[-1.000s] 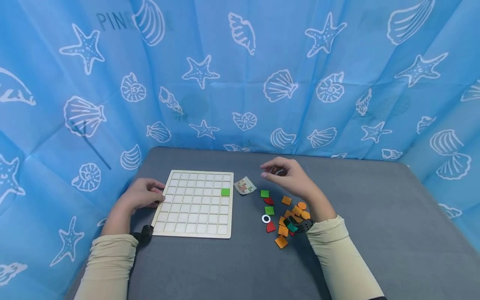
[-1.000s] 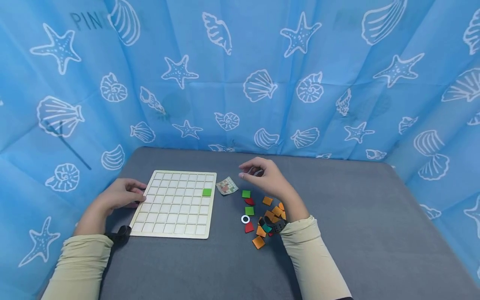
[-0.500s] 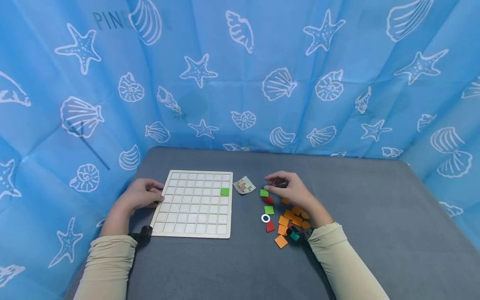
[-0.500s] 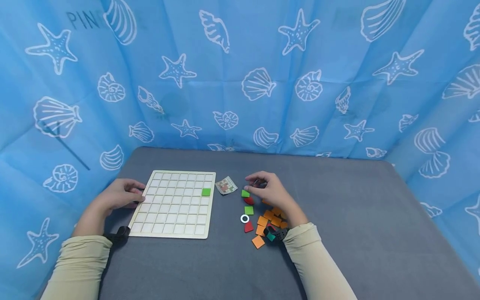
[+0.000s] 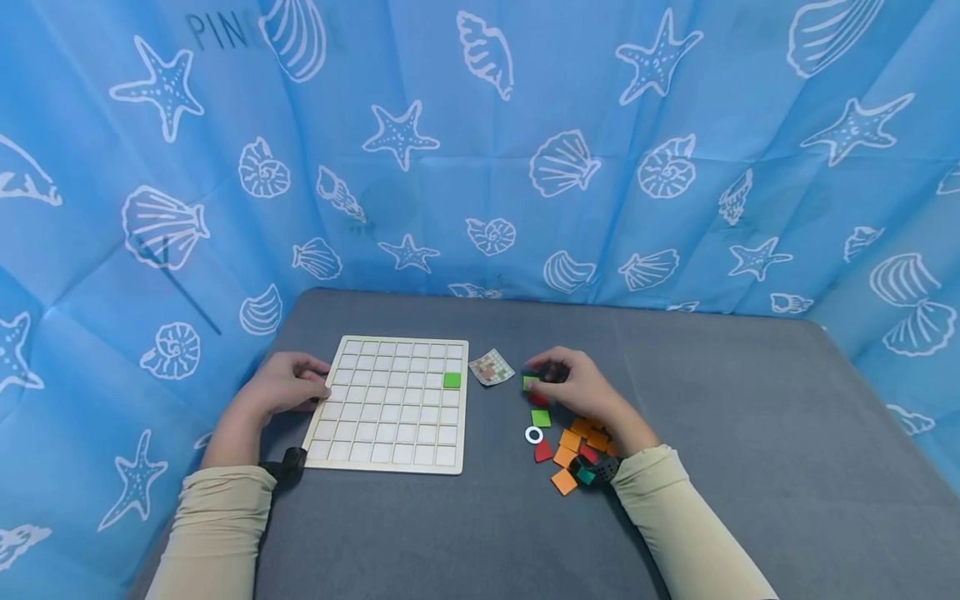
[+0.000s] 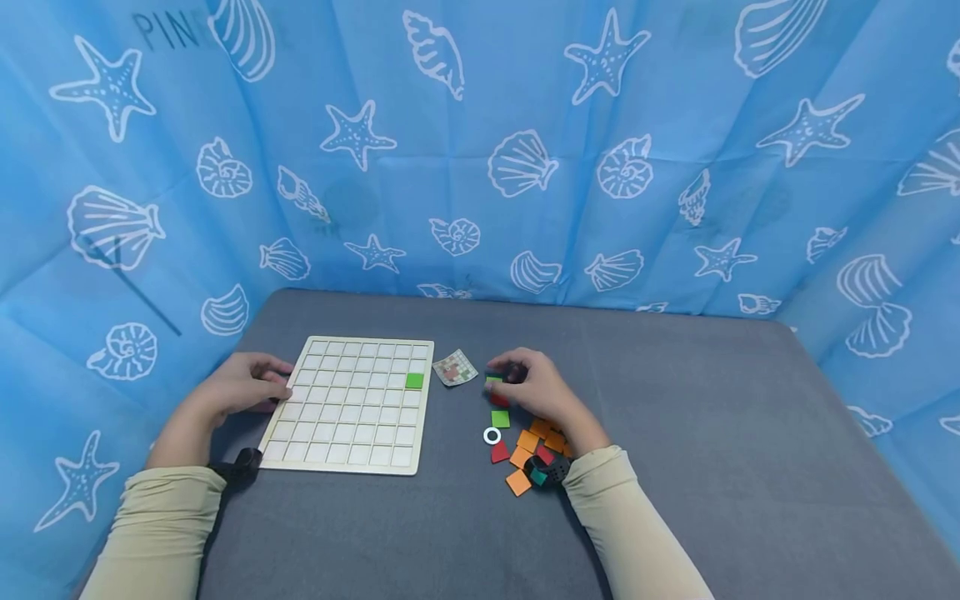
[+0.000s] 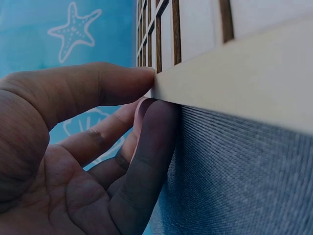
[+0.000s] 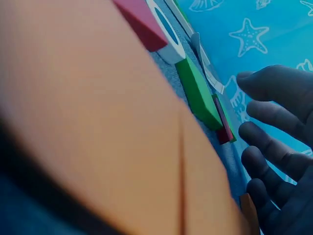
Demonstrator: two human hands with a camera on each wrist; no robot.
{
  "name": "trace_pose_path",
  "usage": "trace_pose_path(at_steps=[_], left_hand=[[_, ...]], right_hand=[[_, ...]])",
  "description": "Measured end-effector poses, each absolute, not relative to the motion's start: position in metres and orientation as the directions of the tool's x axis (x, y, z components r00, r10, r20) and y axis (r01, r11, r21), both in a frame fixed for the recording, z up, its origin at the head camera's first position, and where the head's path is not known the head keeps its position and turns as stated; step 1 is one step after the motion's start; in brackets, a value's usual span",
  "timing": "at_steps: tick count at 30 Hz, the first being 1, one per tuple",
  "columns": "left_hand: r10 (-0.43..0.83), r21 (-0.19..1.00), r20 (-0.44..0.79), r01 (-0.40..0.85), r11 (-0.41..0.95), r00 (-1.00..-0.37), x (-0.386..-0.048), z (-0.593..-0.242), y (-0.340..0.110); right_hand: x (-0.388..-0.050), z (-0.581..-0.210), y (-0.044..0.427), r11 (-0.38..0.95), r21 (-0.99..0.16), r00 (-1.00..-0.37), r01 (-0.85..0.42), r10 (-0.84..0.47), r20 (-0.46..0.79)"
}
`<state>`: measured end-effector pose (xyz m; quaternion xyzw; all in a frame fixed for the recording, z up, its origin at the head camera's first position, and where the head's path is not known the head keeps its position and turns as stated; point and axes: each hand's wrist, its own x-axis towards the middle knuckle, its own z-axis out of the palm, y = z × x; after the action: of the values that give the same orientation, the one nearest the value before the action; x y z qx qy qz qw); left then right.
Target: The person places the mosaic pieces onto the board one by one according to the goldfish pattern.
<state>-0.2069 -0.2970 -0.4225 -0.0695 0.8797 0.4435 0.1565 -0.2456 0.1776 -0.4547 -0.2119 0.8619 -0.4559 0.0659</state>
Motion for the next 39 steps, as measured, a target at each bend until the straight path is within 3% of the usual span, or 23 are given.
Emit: trace_pose_path(at_steps=[17, 39], left_hand=[[0.003, 0.750, -0.345, -0.274, 0.603, -0.939, -0.206, -0.423, -0.296], [-0.005, 0.740, -0.342, -0.272, 0.615, -0.940, -0.207, -0.425, -0.296]], right_hand=[[-0.242, -0.453, 0.172, 0.574, -0.774, -0.908, -0.269, -0.419, 0.005], [-0.242, -0.455, 0.167, 0.599, -0.741, -0.910, -0.303, -0.412, 0.040]])
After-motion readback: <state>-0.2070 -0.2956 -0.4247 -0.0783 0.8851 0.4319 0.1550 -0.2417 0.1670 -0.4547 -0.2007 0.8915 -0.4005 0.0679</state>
